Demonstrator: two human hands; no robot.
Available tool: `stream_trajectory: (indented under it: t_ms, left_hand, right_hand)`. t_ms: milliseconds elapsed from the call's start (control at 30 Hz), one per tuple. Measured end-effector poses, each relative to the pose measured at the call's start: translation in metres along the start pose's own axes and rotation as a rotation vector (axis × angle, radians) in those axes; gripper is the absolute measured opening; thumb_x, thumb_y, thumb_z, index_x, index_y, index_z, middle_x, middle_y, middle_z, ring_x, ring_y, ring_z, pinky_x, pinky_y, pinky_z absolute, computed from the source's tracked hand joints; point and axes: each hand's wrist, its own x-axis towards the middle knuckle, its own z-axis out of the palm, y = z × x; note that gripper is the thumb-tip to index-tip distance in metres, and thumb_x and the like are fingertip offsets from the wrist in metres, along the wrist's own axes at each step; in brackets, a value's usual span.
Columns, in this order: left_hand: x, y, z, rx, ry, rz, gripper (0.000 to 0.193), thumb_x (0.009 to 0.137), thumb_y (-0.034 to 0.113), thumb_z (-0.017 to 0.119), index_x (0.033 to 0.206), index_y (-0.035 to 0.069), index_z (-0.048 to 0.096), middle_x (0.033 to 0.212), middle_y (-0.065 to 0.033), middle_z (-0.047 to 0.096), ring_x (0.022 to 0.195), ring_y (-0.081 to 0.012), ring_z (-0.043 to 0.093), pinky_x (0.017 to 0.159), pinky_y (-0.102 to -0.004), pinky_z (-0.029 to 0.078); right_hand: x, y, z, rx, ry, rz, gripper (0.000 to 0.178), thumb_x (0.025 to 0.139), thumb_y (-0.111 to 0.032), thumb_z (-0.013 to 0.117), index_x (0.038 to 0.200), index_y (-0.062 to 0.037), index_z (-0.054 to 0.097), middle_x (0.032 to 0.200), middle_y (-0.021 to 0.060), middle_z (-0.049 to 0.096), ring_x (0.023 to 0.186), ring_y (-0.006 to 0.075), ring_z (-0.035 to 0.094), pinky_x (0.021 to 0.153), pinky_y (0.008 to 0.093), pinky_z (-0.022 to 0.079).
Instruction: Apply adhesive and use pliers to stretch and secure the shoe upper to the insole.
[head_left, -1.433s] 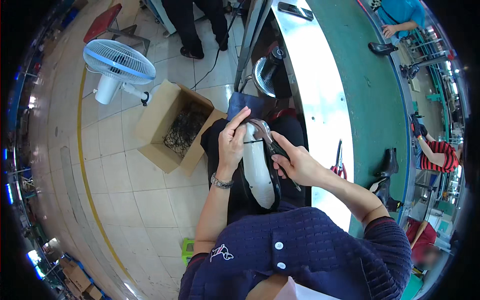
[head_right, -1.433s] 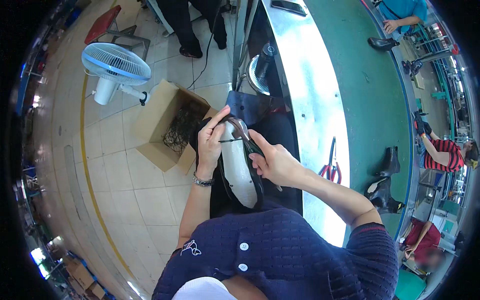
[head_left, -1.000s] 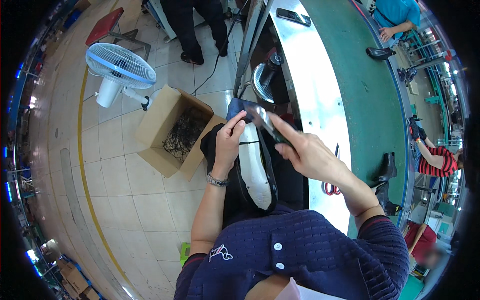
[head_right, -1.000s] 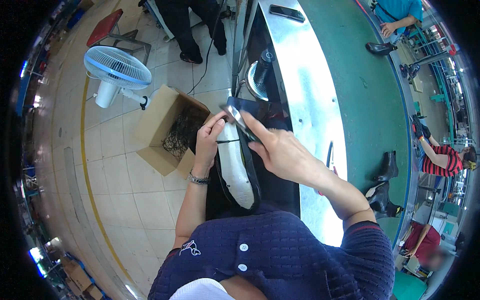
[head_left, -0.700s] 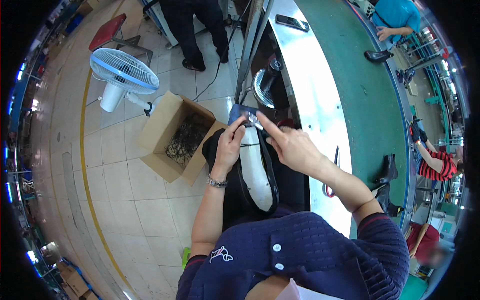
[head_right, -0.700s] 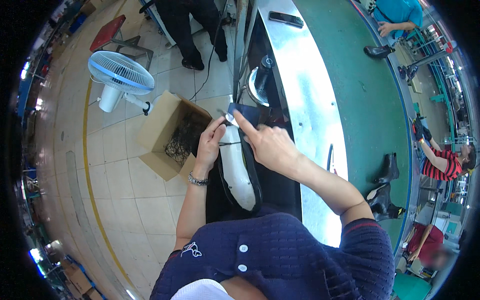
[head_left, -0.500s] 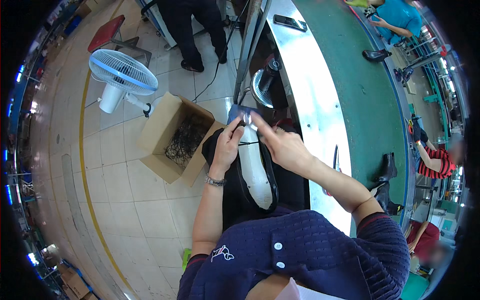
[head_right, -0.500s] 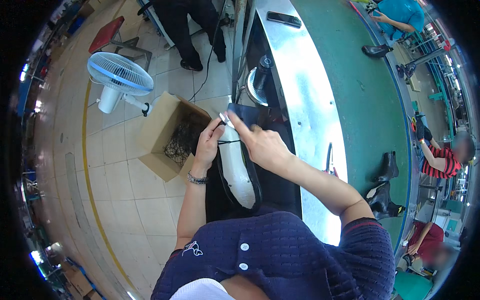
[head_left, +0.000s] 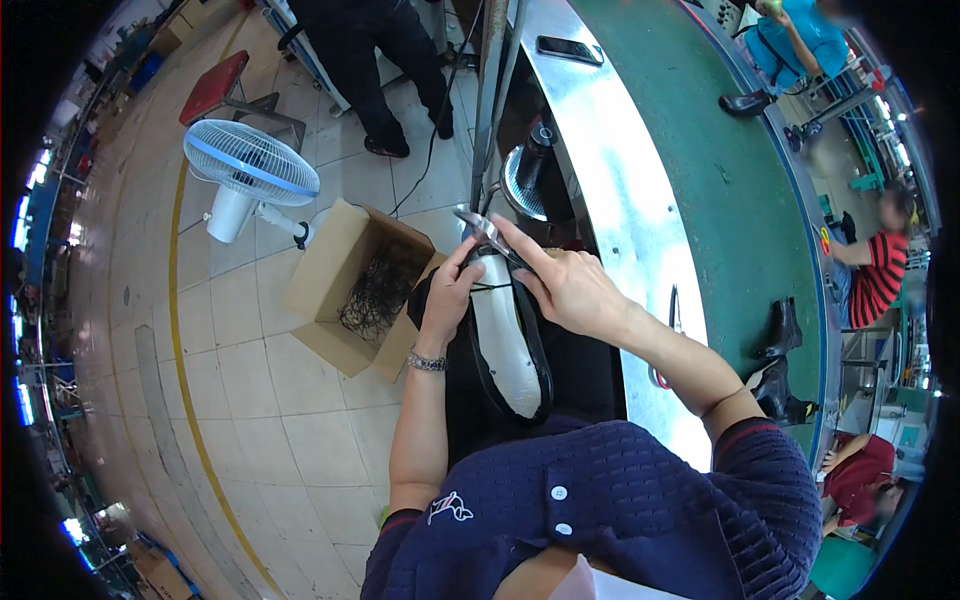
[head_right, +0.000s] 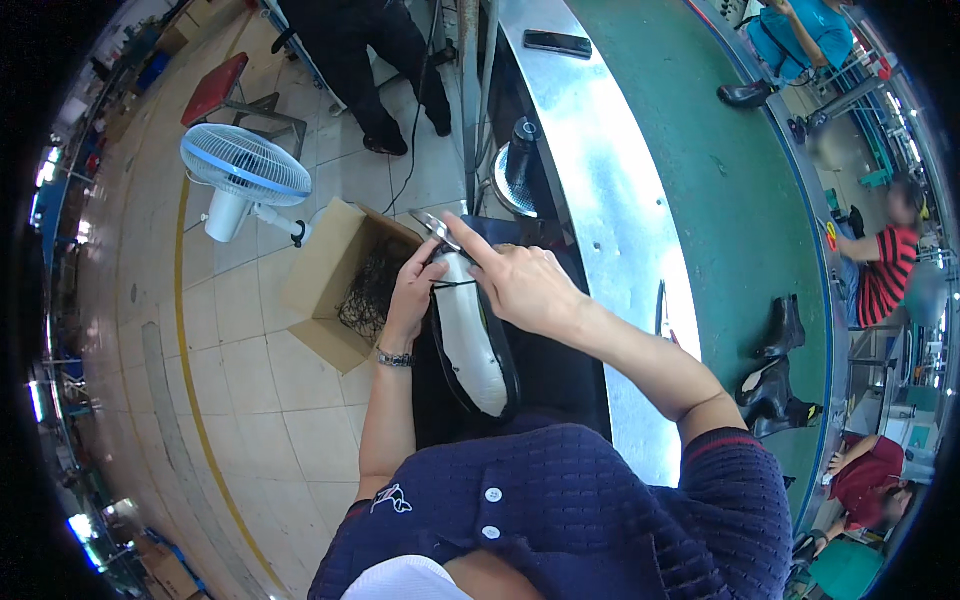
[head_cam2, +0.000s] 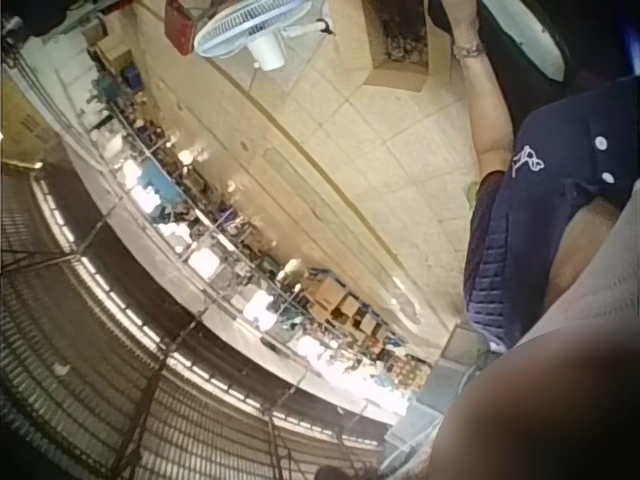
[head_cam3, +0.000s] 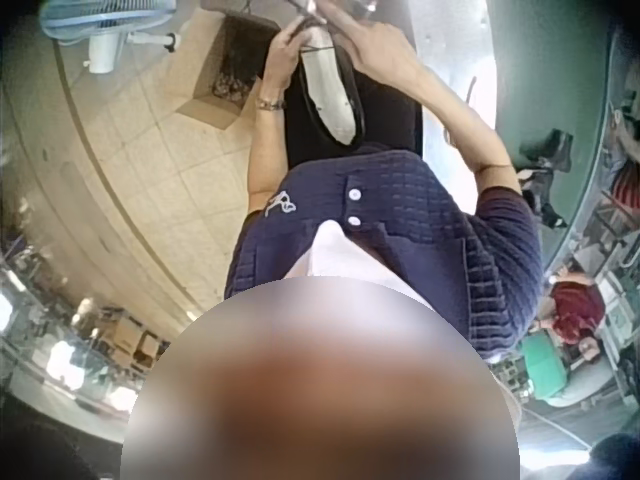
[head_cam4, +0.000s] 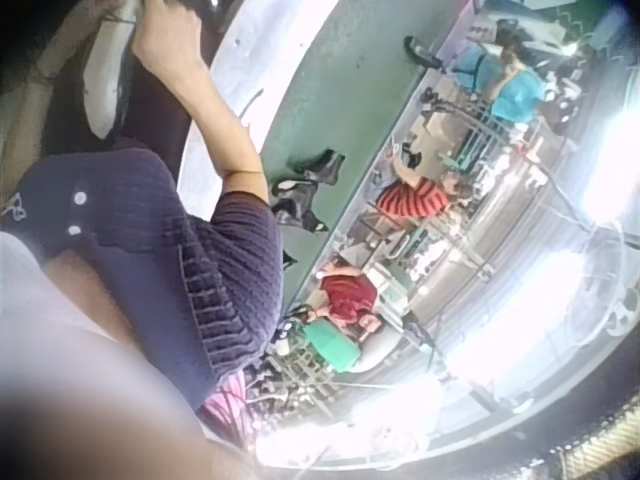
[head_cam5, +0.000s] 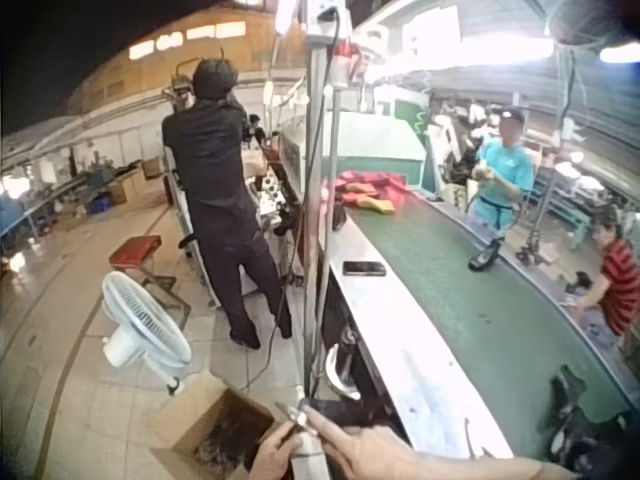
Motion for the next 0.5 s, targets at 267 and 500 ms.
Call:
stream_trajectory:
  t_ms: [267, 500]
  left_hand:
    - [0.006, 0.010, 0.005, -0.011, -0.019, -0.004, 0.045, 0.095, 0.007, 0.054, 0.139, 0.000, 0.047, 0.126, -0.0052, 0.057, 0.109, -0.0098, 0.053, 0.094, -0.0232, 0.042]
    - [0.006, 0.006, 0.025, 0.421, 0.168, 0.174, 0.033, 0.100, 0.019, 0.051, 0.125, -0.001, 0.058, 0.120, -0.0068, 0.063, 0.111, -0.0144, 0.055, 0.098, -0.0268, 0.040]
  right_hand:
    - [-0.016, 0.026, 0.013, 0.039, -0.017, 0.090, 0.074, 0.088, -0.011, 0.057, 0.151, -0.0164, 0.018, 0.068, 0.0211, 0.064, 0.062, 0.0415, 0.063, 0.056, 0.0501, 0.049]
    - [-0.090, 0.098, 0.045, 0.160, 0.393, 0.678, 0.068, 0.087, -0.015, 0.061, 0.148, -0.0144, 0.029, 0.094, 0.0276, 0.064, 0.088, 0.0454, 0.062, 0.079, 0.0505, 0.047]
